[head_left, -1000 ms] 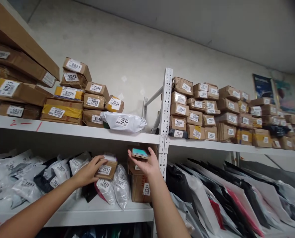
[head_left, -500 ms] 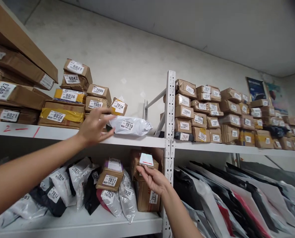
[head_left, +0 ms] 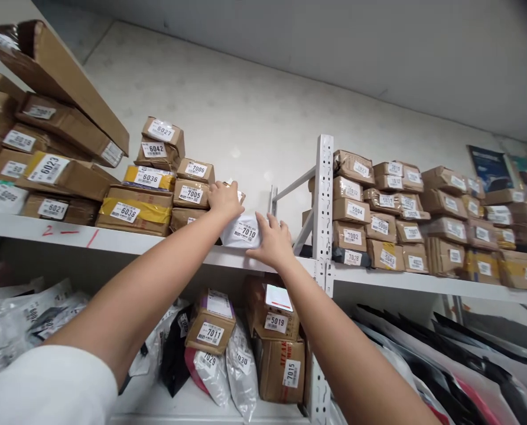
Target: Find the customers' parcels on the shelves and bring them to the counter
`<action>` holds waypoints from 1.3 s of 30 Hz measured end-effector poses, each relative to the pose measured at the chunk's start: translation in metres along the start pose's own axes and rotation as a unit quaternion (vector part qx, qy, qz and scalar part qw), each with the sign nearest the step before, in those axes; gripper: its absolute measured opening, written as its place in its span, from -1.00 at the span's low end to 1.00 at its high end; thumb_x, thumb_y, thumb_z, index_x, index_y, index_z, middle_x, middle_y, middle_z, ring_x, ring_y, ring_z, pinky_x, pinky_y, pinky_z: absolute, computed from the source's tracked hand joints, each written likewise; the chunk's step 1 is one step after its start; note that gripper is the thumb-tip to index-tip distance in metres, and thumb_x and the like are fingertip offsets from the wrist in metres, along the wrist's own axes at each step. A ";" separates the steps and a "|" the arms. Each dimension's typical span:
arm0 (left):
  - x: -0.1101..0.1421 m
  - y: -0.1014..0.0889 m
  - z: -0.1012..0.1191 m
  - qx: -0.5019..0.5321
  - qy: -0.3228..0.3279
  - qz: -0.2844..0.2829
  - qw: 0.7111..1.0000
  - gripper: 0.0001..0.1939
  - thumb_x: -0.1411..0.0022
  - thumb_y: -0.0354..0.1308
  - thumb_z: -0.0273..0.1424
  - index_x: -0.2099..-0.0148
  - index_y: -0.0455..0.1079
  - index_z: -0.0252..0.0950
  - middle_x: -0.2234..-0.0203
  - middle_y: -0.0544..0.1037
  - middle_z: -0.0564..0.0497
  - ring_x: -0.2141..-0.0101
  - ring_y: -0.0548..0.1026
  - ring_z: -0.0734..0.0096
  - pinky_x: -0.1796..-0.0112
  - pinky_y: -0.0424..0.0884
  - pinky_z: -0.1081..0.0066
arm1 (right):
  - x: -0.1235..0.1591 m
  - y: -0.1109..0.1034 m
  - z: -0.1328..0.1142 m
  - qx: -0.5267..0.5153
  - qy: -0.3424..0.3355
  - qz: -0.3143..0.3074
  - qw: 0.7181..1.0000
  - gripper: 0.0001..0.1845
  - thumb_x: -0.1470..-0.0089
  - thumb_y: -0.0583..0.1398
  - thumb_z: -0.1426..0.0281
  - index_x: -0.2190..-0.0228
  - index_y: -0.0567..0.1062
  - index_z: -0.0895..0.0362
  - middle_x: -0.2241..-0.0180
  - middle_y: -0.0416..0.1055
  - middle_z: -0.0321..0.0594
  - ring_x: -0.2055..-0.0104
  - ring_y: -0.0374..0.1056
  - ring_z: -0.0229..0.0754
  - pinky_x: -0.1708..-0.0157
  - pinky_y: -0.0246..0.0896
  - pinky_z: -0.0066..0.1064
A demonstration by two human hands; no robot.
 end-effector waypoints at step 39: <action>0.060 -0.263 -0.179 0.070 0.052 0.479 0.873 -0.50 0.21 0.27 -0.33 0.12 0.43 -0.34 0.25 0.39 -0.05 0.16 0.34 0.20 0.05 0.30 0.17 | 0.010 -0.018 0.066 0.101 -0.021 0.025 0.994 -0.23 0.17 0.23 0.30 -0.10 0.17 0.15 0.07 0.22 0.10 0.12 0.17 0.26 0.26 0.15 -0.16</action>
Point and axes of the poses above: each hand's wrist, its own x-axis away from the middle knuckle, its own y-axis out of the palm, z = x × y, the point moved 7 cm from there along -x, towards the middle knuckle
